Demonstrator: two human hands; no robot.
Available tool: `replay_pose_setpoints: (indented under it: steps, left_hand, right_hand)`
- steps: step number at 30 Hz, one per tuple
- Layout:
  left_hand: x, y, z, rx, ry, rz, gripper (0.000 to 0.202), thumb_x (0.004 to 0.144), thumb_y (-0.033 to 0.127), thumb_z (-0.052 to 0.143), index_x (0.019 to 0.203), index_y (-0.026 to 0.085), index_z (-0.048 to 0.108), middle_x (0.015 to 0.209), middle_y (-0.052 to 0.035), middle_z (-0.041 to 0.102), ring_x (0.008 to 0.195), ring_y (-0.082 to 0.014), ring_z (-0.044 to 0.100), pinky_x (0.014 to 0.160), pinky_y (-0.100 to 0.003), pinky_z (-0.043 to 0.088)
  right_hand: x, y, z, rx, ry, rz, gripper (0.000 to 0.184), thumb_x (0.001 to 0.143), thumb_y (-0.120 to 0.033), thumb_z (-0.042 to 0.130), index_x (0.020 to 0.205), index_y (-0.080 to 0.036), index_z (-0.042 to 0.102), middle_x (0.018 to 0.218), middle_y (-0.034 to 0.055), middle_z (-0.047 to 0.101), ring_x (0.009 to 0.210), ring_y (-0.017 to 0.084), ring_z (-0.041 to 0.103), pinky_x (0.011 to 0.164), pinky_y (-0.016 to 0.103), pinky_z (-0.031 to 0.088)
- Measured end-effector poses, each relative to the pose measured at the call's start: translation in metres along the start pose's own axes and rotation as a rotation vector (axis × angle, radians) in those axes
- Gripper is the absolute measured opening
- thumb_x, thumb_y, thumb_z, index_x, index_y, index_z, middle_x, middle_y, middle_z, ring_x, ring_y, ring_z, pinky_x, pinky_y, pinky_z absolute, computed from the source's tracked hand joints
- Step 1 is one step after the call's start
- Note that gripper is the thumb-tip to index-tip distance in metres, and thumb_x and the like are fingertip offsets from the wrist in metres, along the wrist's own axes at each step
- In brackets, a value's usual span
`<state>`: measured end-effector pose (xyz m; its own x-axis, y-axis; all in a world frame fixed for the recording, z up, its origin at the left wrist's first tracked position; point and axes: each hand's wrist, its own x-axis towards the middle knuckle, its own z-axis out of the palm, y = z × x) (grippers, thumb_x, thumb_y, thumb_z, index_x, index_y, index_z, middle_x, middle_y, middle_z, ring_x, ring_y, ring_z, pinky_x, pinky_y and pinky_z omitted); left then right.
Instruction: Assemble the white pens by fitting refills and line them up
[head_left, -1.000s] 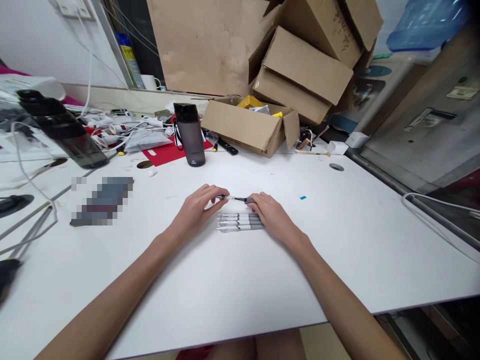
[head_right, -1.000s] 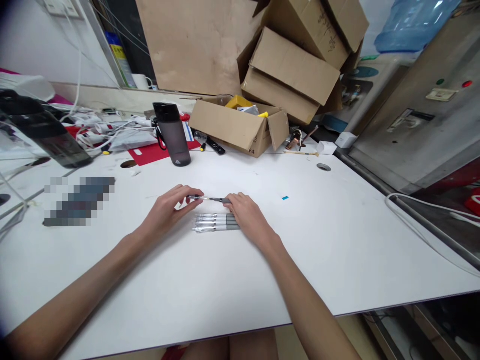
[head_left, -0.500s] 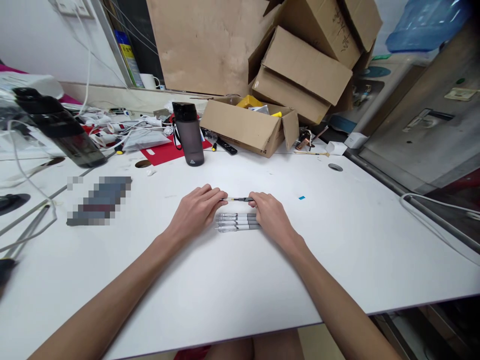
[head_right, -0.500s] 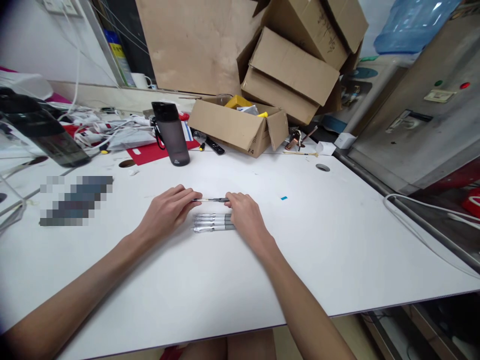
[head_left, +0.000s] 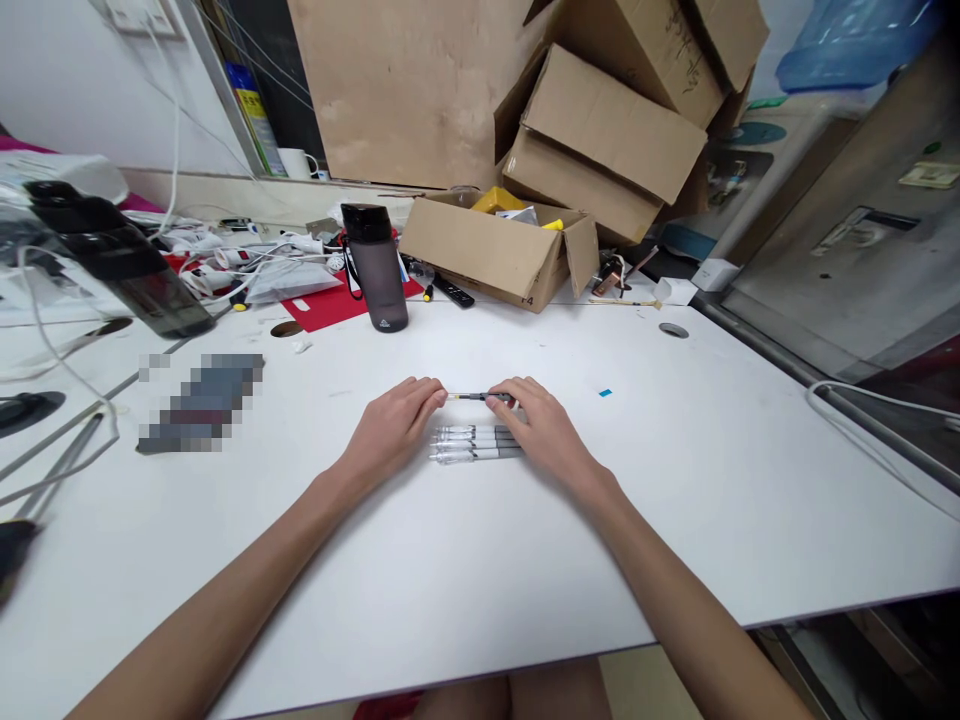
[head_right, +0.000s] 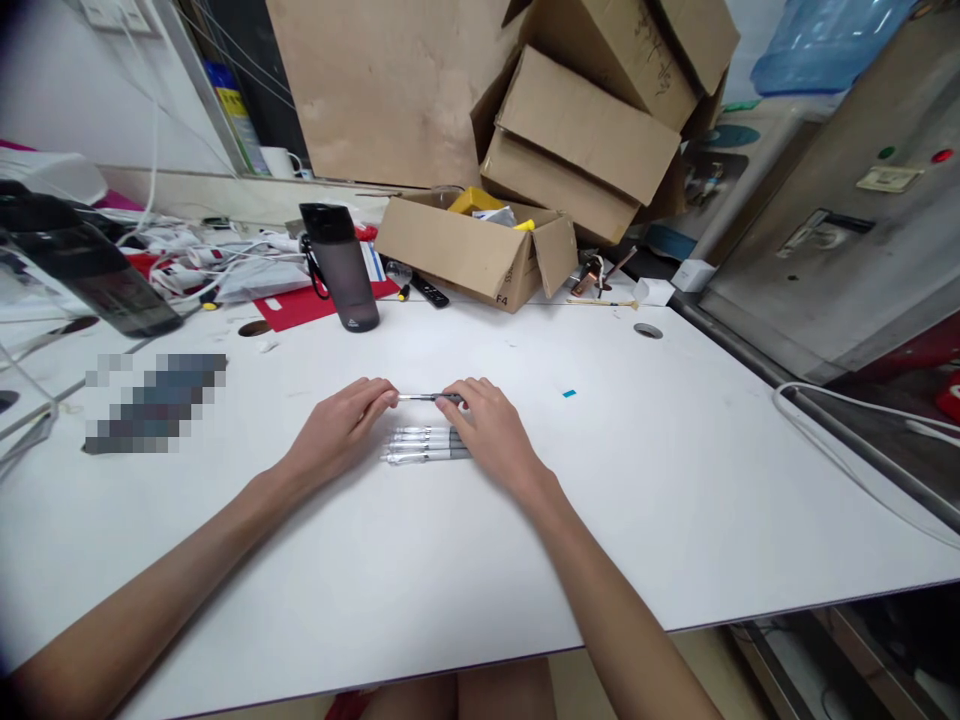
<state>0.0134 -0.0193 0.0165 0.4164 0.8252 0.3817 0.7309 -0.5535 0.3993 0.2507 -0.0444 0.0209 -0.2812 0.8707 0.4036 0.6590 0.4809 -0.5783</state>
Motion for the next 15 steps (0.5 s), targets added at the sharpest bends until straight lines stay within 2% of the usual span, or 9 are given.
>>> replay_pose_setpoints:
  steps: [2,6,12,15]
  left_hand:
    - [-0.0002,0.0000,0.0001,-0.021,-0.007,-0.008,0.034,0.109,0.040,0.030,0.093,0.025,0.057,0.088,-0.0018,0.064,0.086,-0.0223,0.062,0.072,-0.032,0.042]
    - [-0.0004,0.0008,0.0003,-0.073,-0.003,-0.021,0.033,0.108,0.039,0.032,0.091,0.026,0.058,0.089,-0.0011,0.065,0.084,-0.0214,0.061,0.073,-0.031,0.041]
    - [-0.0008,0.0036,-0.0014,-0.099,-0.022,-0.024,0.034,0.108,0.039,0.033,0.087,0.025,0.056,0.087,-0.0007,0.062,0.082,-0.0211,0.059,0.072,-0.031,0.039]
    - [-0.0012,0.0045,-0.0021,-0.110,-0.032,-0.025,0.035,0.108,0.039,0.032,0.086,0.025,0.055,0.087,-0.0007,0.061,0.082,-0.0209,0.058,0.072,-0.031,0.039]
  right_hand:
    - [0.0003,-0.0002,-0.0010,0.085,0.006,0.005,0.022,0.106,-0.037,0.046,0.100,-0.026,0.065,0.102,0.0028,0.069,0.100,0.022,0.060,0.091,0.036,0.045]
    - [0.0016,0.0006,-0.0009,0.165,0.036,-0.022,0.010,0.100,-0.032,0.057,0.104,-0.026,0.065,0.107,0.0032,0.067,0.105,0.022,0.059,0.095,0.036,0.045]
    - [0.0028,0.0008,-0.0005,0.222,0.048,0.034,0.019,0.101,-0.036,0.054,0.096,-0.026,0.069,0.102,0.0036,0.069,0.103,0.022,0.061,0.095,0.036,0.045]
    - [0.0028,0.0000,-0.0011,0.258,0.046,0.014,0.011,0.097,-0.033,0.060,0.101,-0.026,0.068,0.106,0.0030,0.069,0.104,0.022,0.061,0.097,0.036,0.045]
